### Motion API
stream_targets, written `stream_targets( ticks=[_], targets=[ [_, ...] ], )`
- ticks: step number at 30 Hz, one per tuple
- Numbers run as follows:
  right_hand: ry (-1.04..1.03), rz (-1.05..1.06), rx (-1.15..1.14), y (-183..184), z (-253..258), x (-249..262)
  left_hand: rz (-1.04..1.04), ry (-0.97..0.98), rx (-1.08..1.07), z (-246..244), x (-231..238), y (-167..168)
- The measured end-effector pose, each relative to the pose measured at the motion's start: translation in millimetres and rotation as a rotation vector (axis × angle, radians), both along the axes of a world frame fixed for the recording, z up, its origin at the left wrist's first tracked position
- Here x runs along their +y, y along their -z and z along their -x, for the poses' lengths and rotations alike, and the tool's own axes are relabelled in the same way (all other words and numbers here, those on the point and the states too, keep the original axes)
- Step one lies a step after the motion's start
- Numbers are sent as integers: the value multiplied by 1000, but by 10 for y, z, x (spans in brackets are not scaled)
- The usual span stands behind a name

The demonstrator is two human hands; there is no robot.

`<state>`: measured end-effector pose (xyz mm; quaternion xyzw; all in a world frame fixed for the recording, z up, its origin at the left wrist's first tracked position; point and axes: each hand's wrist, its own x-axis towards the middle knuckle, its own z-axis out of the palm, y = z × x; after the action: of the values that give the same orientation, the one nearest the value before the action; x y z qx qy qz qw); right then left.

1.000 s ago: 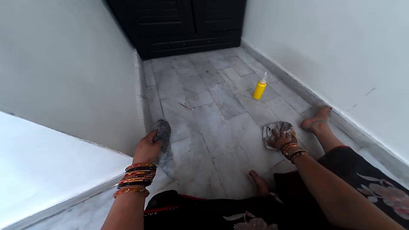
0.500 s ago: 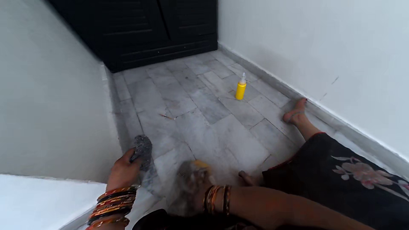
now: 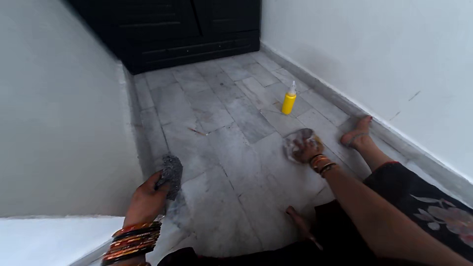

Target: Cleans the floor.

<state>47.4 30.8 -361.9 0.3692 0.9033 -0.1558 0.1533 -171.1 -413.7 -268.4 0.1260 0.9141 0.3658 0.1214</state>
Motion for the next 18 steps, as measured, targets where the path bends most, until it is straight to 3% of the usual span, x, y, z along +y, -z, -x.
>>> stream_targets(
  ticks=[3,6,9,13,18],
  targets=[
    [169,-25,-17,-5,103,265,8,-51,-5,6,13,-70],
    [278,-4,-4,-38,551,57,-37,-134,23,-3,25,-137],
    [59,9,39,-92,1143,-489,-119,-208,70,51,-6,-105],
    [-361,137,117,-133,1846,-1652,-171,-284,114,79,-46,-90],
    [-720,231,147,-109,1983,-2953,-164,-264,91,108,-76,-27]
  ],
)
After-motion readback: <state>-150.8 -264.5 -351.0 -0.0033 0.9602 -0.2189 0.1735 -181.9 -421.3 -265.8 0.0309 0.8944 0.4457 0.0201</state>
